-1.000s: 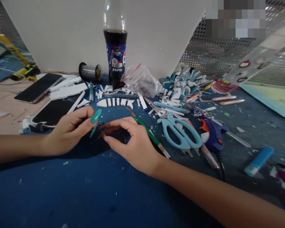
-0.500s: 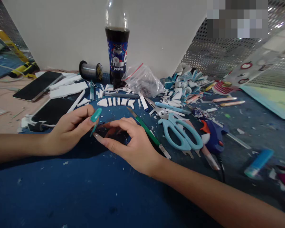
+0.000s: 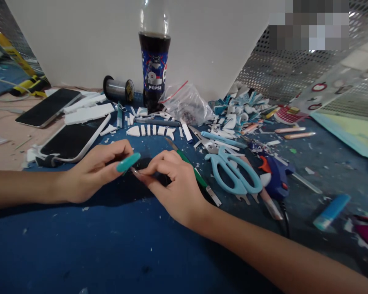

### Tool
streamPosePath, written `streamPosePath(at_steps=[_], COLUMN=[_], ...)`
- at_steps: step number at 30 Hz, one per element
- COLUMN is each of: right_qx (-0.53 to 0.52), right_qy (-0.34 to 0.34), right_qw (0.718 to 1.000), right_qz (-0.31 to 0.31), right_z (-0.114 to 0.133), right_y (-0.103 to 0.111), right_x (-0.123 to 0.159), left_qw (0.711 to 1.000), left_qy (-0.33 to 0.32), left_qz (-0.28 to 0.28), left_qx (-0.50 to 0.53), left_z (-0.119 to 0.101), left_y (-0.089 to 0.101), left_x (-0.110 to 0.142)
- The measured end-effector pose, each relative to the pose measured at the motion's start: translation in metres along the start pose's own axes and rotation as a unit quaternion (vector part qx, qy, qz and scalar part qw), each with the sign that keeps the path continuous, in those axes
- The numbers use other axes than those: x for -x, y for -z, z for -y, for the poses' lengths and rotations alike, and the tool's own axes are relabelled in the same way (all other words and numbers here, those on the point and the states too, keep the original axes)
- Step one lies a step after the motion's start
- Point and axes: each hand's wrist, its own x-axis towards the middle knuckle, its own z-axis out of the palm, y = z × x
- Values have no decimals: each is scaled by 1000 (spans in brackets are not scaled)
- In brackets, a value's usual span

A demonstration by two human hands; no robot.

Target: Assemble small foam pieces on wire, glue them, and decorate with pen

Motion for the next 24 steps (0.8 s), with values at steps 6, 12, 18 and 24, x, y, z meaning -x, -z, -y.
streamPosePath(at_steps=[6,12,18,24], right_qx=[21,31,149,208], right_qy=[-2,36,35,-23], right_qw=[1000,998,959,905], right_qz=[22,44,238,370], right_z=[0,-1,12,24], right_y=[1,5,38,72], right_x=[1,-1,-15,-25], left_qw=[992,987,969,954], left_qy=[-64,-59,-111,-170], left_qz=[16,-12,-24,20], left_qx=[-112,-152,-221,-245], left_z=[-1,-2,-1,1], left_y=[-4,-4,-4,-6], left_x=[2,2,6,6])
